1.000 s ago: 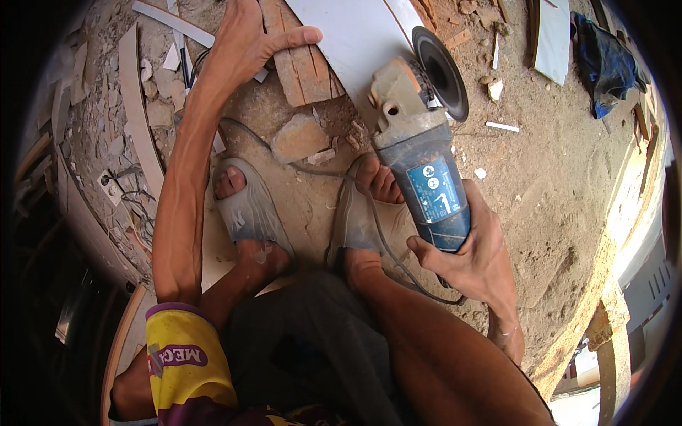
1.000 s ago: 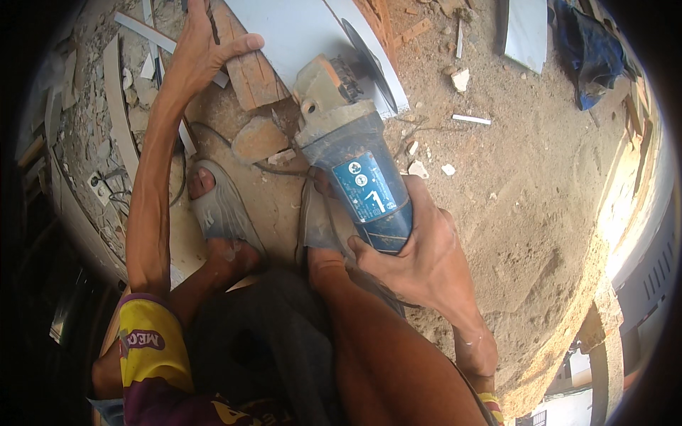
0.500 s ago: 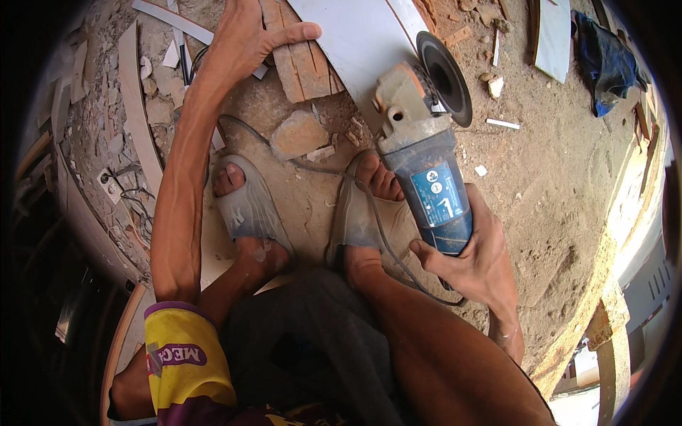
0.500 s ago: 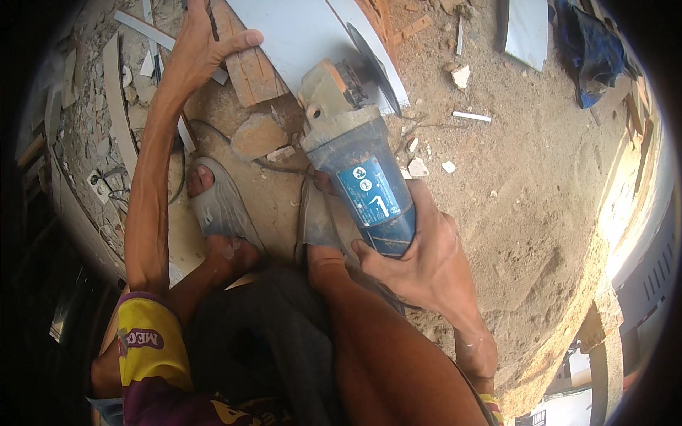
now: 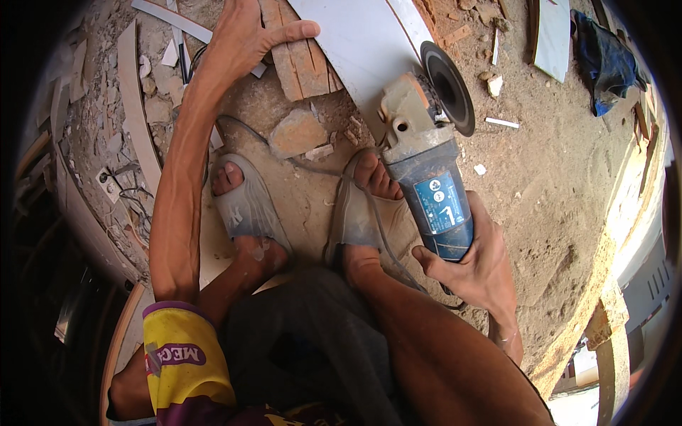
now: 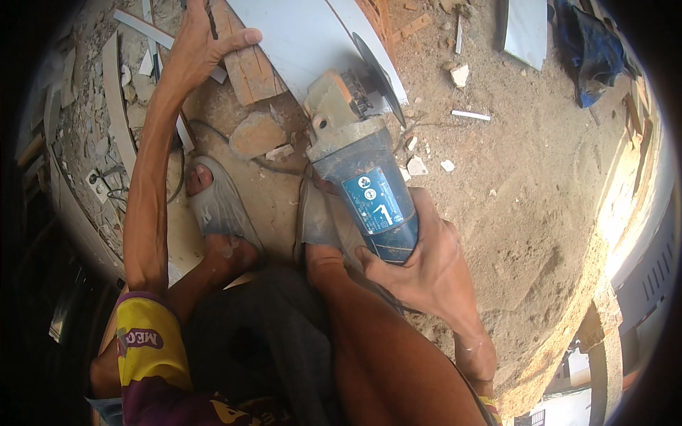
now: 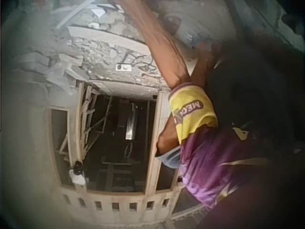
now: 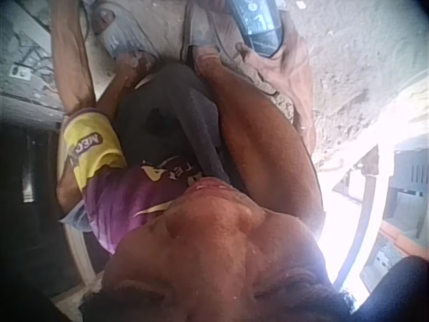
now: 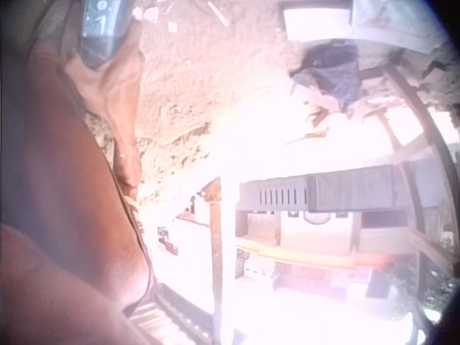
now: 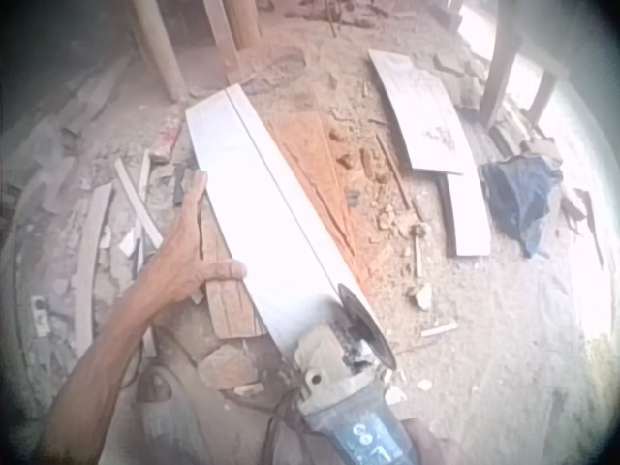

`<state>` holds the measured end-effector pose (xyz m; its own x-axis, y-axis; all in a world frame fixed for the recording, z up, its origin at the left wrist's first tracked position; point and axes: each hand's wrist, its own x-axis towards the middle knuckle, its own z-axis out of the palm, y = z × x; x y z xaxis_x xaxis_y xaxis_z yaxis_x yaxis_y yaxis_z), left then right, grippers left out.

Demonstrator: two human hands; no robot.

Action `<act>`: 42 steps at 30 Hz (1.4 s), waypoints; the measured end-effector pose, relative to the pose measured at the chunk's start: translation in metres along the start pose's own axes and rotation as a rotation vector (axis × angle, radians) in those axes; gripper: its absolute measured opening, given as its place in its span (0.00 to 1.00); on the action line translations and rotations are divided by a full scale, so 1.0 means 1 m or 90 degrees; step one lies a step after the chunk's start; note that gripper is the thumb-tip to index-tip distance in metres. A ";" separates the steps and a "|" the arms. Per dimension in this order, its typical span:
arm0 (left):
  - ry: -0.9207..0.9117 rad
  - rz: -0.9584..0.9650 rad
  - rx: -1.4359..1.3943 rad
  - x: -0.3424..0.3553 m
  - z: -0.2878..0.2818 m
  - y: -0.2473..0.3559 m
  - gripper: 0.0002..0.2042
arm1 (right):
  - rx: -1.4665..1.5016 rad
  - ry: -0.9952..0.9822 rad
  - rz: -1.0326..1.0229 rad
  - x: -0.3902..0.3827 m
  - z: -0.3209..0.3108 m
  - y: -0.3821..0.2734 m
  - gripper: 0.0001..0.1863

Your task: The person holds a white tile strip by hand and uses an angle grinder to cut through it while working on a debris-strewn floor.

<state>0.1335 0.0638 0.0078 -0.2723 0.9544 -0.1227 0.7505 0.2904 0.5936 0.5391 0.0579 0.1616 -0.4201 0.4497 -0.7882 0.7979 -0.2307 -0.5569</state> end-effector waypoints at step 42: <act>0.015 0.023 -0.024 -0.001 -0.002 -0.002 0.78 | 0.020 0.010 0.039 -0.017 0.003 0.003 0.32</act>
<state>0.1311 0.0624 0.0086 -0.2600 0.9620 -0.0827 0.7371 0.2531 0.6266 0.5474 0.0466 0.1725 -0.3634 0.4475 -0.8171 0.8083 -0.2846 -0.5154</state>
